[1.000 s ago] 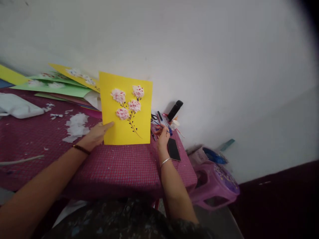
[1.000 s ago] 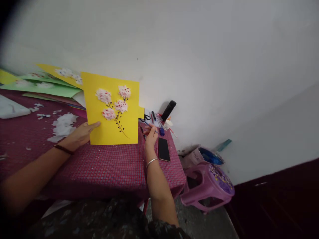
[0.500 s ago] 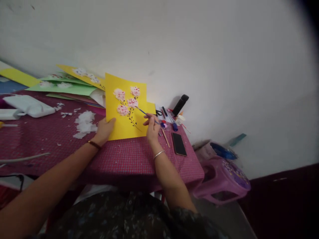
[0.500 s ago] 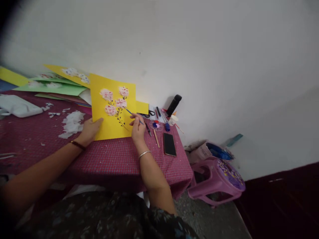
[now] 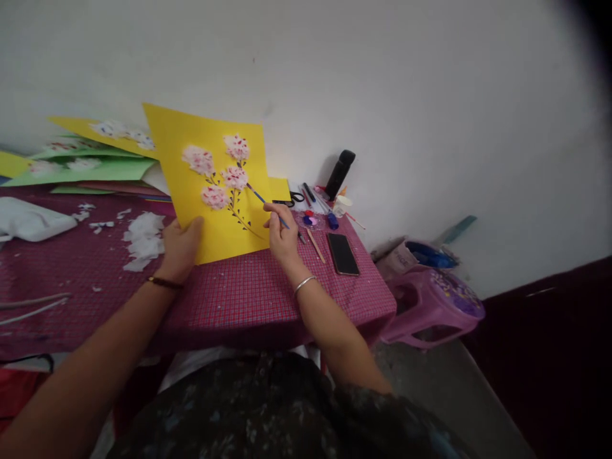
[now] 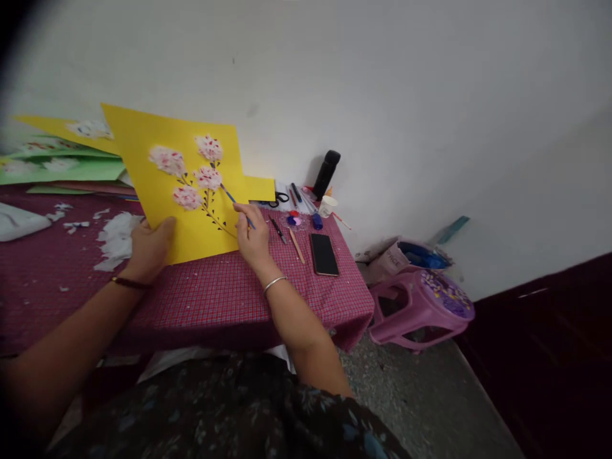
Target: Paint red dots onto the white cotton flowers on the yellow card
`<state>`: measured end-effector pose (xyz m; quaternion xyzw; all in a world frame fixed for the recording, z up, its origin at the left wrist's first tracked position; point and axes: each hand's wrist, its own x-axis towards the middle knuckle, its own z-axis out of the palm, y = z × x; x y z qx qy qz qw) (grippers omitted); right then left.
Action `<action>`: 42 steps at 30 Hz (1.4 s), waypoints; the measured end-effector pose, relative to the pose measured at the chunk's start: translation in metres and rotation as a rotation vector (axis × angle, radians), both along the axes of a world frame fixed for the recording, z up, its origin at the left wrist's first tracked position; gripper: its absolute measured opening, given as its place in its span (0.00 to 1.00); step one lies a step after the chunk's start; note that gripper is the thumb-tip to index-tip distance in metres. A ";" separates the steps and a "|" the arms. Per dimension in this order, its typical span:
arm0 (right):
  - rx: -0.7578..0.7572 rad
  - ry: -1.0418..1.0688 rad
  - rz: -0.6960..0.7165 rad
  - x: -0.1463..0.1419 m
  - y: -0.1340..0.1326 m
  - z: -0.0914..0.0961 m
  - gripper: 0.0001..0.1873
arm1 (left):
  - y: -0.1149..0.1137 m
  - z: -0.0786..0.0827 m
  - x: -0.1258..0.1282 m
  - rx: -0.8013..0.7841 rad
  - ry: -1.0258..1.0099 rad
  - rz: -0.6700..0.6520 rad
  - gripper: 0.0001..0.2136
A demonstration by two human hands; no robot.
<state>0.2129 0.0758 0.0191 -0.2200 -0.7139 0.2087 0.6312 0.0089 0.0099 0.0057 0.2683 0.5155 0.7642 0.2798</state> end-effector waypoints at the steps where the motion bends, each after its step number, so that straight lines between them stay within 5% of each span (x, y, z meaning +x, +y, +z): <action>1: 0.015 -0.015 -0.002 -0.001 -0.001 -0.001 0.16 | -0.001 0.000 -0.001 0.021 0.026 0.011 0.10; 14: 0.098 0.016 0.032 -0.004 -0.013 0.005 0.14 | -0.003 0.000 0.000 0.084 0.150 0.010 0.20; 25: -0.192 0.248 0.103 0.009 -0.010 0.018 0.17 | 0.001 0.001 -0.008 0.104 0.026 0.041 0.12; 42: -0.067 0.113 0.123 0.008 -0.008 0.016 0.16 | -0.002 -0.003 -0.008 0.062 0.149 -0.006 0.18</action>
